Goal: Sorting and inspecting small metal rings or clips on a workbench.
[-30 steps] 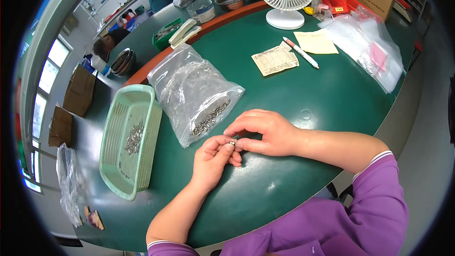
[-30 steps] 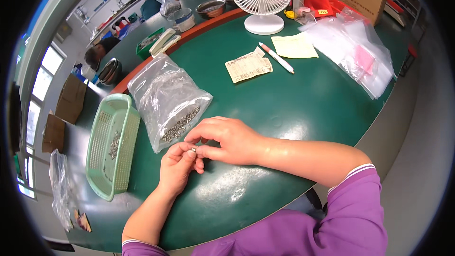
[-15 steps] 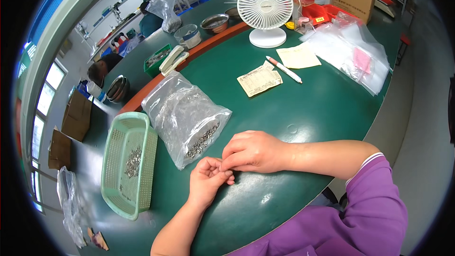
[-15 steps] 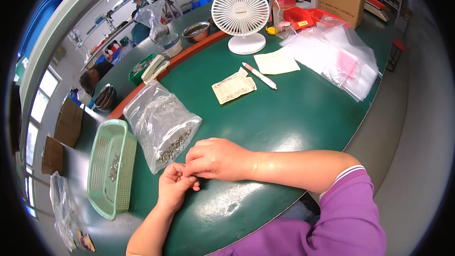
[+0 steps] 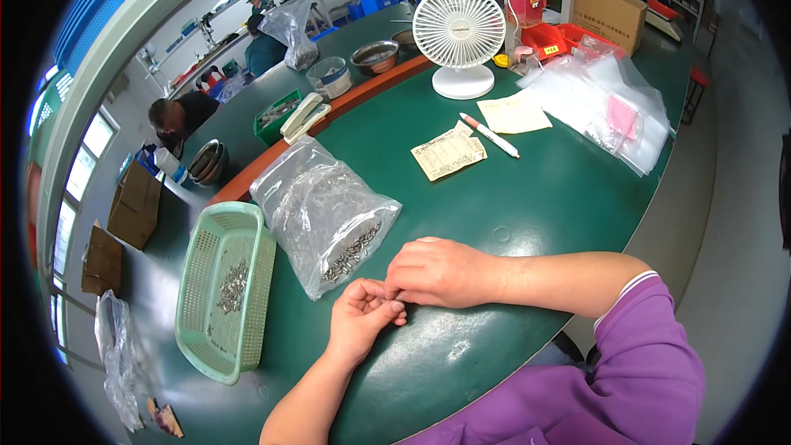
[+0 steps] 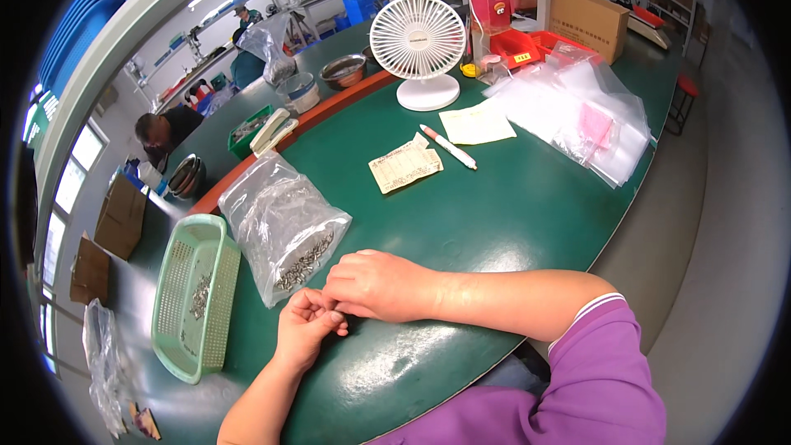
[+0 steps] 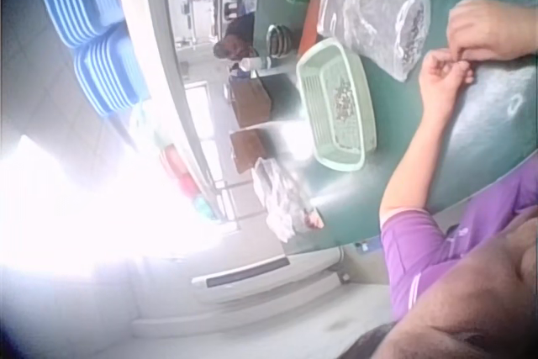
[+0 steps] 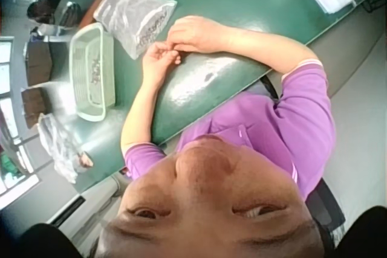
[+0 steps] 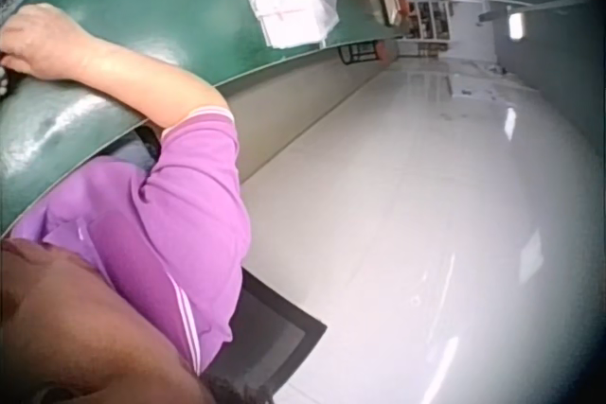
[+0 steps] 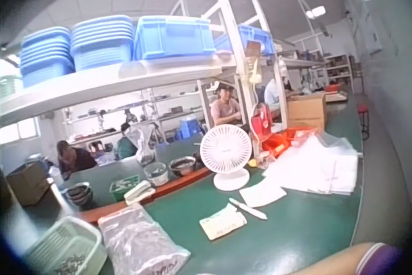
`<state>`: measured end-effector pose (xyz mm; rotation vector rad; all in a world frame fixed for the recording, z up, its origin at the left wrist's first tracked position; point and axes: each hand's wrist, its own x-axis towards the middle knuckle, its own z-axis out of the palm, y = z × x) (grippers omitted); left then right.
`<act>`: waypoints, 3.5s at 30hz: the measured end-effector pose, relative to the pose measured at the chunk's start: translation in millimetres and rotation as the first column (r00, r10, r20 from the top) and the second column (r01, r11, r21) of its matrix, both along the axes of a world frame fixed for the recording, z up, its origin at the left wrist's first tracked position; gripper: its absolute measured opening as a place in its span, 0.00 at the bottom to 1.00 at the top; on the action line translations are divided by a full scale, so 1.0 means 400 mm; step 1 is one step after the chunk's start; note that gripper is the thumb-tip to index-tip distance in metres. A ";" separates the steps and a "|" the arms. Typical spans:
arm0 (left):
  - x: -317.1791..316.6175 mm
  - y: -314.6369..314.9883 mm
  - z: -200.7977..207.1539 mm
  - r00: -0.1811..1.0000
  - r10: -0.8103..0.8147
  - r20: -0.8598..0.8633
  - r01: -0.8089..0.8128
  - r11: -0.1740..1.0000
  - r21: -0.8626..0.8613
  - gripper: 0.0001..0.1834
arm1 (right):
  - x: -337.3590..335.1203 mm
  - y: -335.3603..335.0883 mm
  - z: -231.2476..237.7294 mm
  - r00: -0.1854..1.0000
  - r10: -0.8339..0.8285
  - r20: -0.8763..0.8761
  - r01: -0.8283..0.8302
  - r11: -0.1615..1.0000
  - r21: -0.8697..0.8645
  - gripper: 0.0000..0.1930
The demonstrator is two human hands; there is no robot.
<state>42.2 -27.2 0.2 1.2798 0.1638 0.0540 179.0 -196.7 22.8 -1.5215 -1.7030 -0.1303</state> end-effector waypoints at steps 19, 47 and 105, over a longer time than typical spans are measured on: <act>0.004 0.000 0.018 0.996 -0.087 -0.015 0.088 0.995 0.045 0.07 | 0.023 0.015 -0.019 0.123 0.094 -0.988 -0.323 0.945 0.050 0.14; -0.009 0.017 0.077 0.993 0.115 -0.020 -0.106 0.962 0.253 0.05 | 0.010 0.007 0.002 0.991 -0.051 -0.120 0.049 0.999 -0.020 0.11; 0.328 0.224 0.005 0.921 0.390 0.006 0.077 -0.197 0.977 0.24 | 0.074 0.039 -0.106 0.934 -0.302 0.189 0.342 0.909 -0.238 0.16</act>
